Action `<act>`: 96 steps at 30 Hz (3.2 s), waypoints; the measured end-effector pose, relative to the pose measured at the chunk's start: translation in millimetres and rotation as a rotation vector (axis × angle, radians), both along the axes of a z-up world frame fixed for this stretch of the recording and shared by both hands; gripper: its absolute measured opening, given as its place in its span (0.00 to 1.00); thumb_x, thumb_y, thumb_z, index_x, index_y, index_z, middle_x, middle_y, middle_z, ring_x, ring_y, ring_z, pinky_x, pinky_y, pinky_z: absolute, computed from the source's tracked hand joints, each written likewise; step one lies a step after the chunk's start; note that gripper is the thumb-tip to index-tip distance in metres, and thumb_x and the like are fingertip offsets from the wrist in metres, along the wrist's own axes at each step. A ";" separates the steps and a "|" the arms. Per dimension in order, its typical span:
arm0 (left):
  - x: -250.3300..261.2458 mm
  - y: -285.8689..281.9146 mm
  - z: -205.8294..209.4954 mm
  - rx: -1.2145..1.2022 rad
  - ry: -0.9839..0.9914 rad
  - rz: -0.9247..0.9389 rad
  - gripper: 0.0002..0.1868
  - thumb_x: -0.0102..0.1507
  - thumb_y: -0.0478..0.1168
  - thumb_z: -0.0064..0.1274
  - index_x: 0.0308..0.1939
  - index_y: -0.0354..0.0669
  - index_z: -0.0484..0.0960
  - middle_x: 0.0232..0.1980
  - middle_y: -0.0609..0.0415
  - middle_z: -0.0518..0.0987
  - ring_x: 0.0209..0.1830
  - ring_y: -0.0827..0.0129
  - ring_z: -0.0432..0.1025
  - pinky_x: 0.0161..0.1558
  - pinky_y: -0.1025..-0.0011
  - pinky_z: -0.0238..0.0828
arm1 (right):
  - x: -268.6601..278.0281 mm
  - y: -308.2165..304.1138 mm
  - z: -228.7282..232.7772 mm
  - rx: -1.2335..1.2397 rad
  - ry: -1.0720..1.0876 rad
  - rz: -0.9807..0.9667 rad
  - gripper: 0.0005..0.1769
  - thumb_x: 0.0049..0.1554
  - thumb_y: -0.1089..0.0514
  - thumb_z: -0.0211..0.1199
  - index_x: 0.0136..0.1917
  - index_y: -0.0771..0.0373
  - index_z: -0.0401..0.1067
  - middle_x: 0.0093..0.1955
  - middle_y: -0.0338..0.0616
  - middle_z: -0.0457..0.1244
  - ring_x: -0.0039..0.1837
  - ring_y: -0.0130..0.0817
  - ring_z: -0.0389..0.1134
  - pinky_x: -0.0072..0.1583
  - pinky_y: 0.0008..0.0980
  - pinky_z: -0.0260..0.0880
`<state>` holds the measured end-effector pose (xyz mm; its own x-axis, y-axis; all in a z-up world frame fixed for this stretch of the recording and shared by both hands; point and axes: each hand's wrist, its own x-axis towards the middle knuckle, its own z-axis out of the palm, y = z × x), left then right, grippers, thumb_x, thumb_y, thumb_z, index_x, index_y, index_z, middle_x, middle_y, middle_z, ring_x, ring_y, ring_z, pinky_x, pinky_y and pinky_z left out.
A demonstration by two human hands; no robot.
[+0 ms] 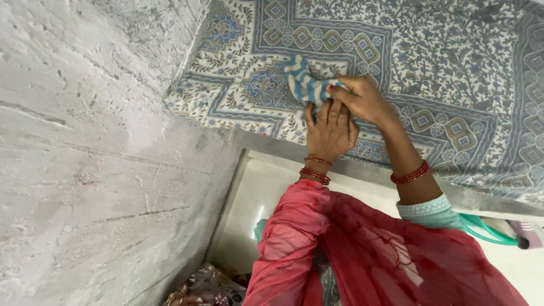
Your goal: The person wipes a patterned fabric-covered surface with a small cloth, moving the cloth back and forth across the surface. The person uses both hands to hold and move the cloth while cleaning the surface.
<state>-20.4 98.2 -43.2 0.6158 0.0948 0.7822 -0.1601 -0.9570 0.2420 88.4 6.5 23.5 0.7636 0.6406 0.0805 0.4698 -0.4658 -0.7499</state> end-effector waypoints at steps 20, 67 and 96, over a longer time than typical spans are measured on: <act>-12.3 6.9 39.1 -0.048 0.108 -0.006 0.22 0.60 0.46 0.48 0.56 0.43 0.79 0.61 0.43 0.74 0.64 0.50 0.68 0.70 0.44 0.58 | -98.1 -102.6 23.6 -0.171 -0.530 -0.331 0.25 0.52 0.70 0.64 0.61 0.52 0.79 0.73 0.43 0.65 0.67 0.50 0.64 0.65 0.42 0.69; 15.7 -120.6 29.7 0.072 0.303 -0.388 0.26 0.69 0.53 0.45 0.68 0.47 0.75 0.75 0.53 0.69 0.78 0.56 0.59 0.78 0.44 0.45 | -80.6 -238.8 -2.3 -0.247 -0.529 -0.528 0.23 0.57 0.58 0.64 0.66 0.48 0.76 0.78 0.51 0.61 0.71 0.57 0.64 0.63 0.53 0.71; 13.9 -124.1 39.1 0.071 0.310 -0.364 0.26 0.68 0.51 0.44 0.66 0.45 0.77 0.72 0.51 0.72 0.75 0.55 0.61 0.75 0.43 0.49 | -59.0 -478.0 -58.6 -0.548 -0.610 -1.320 0.20 0.54 0.61 0.68 0.61 0.57 0.76 0.72 0.64 0.59 0.68 0.66 0.57 0.64 0.61 0.61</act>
<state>-6.5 -25.8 -4.1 0.8042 -0.2168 0.5535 -0.4180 -0.8682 0.2673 29.4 -471.5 -35.1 0.7298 -0.3819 0.5671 -0.3202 -0.9238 -0.2102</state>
